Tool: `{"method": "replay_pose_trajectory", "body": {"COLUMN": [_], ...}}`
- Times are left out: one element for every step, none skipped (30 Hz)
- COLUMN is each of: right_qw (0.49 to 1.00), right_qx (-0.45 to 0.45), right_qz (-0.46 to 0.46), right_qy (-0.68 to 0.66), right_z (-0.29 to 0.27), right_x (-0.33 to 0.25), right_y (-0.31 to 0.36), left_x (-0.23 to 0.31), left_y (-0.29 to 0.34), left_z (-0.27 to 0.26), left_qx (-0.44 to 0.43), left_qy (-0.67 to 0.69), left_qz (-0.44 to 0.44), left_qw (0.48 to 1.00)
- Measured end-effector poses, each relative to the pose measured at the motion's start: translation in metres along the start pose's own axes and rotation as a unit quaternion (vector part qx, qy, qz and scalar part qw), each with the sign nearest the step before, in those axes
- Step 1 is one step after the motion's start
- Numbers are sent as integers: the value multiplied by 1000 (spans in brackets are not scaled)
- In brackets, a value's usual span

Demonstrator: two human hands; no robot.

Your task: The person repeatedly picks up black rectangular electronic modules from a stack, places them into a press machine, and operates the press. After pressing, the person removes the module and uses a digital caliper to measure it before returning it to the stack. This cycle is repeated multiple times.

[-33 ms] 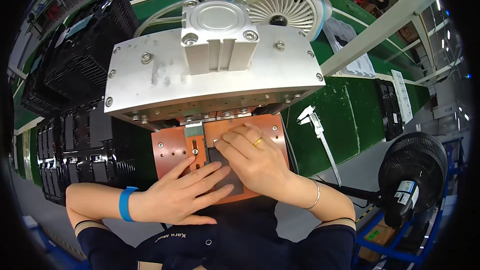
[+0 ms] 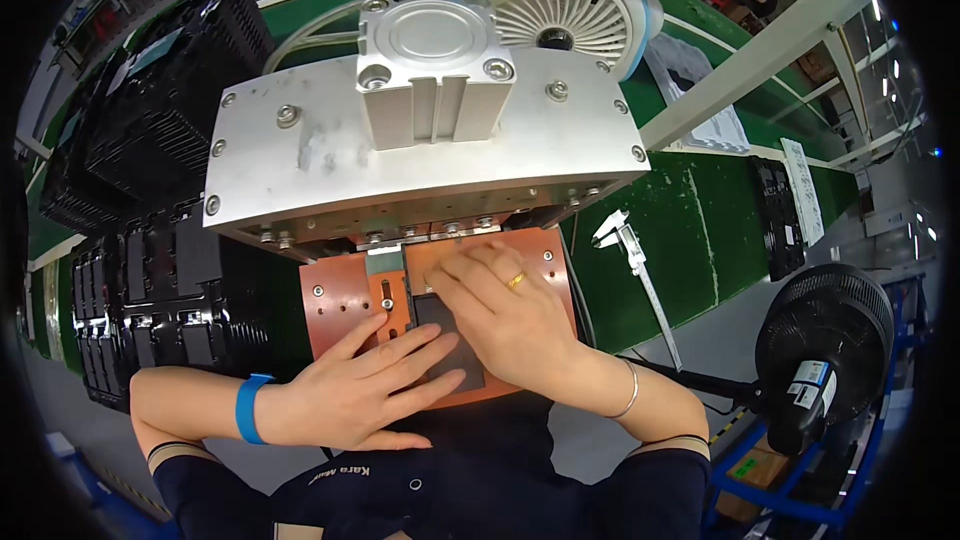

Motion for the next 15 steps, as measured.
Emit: {"method": "replay_pose_trajectory", "body": {"right_qw": [1000,1000,999,999,999,999,999,999,998,998,998,999,999,999,998], "right_qx": [1,1,2,5,-1,-8,-14,-15,-15,-14,-13,-11,-8,10,29], "right_qz": [14,23,32,38,21,4,-12,-13,-13,-14,-6,2,10,15,19], "right_qy": [6,-7,-19,-33,-37,-40,-43,-49,-54,-60,-56,-53,-50,-46,-43], "right_z": [0,-2,-4,-6,-5,-3,-1,-1,0,-1,-1,-1,-2,-6,-8], "right_x": [2,4,4,5,3,1,-1,0,0,0,1,1,1,3,6], "right_y": [-2,-2,0,0,2,4,6,5,3,1,0,-1,-1,0,3], "left_x": [0,0,0,-1,-1,-1,-2,-2,-3,-3,-3,-3,-3,-3,-2], "left_y": [0,0,0,0,1,1,0,0,0,-1,-1,-1,-1,-1,-1], "left_z": [-1,-1,-1,-1,-1,-1,-1,-1,-1,-2,-2,-3,-4,-4,-5], "left_qx": [0,1,1,3,4,5,5,5,5,5,4,4,4,5,6], "left_qy": [-3,-5,-7,-8,-8,-8,-7,-6,-5,-5,-5,-5,-7,-10,-13], "left_qz": [-1,-1,-1,-3,-3,-4,-4,-4,-4,-5,-6,-7,-7,-8,-9], "left_qw": [1000,1000,1000,1000,1000,1000,1000,1000,1000,1000,1000,1000,1000,1000,1000]}}
Point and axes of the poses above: each hand's wrist, its own y-axis away from the middle knuckle, its own z-axis out of the palm, x = y × z, the point moved 10 cm from there along -y, towards the middle knuckle, and after that the axes turned 3 degrees about -y, right-handed, at the moved point
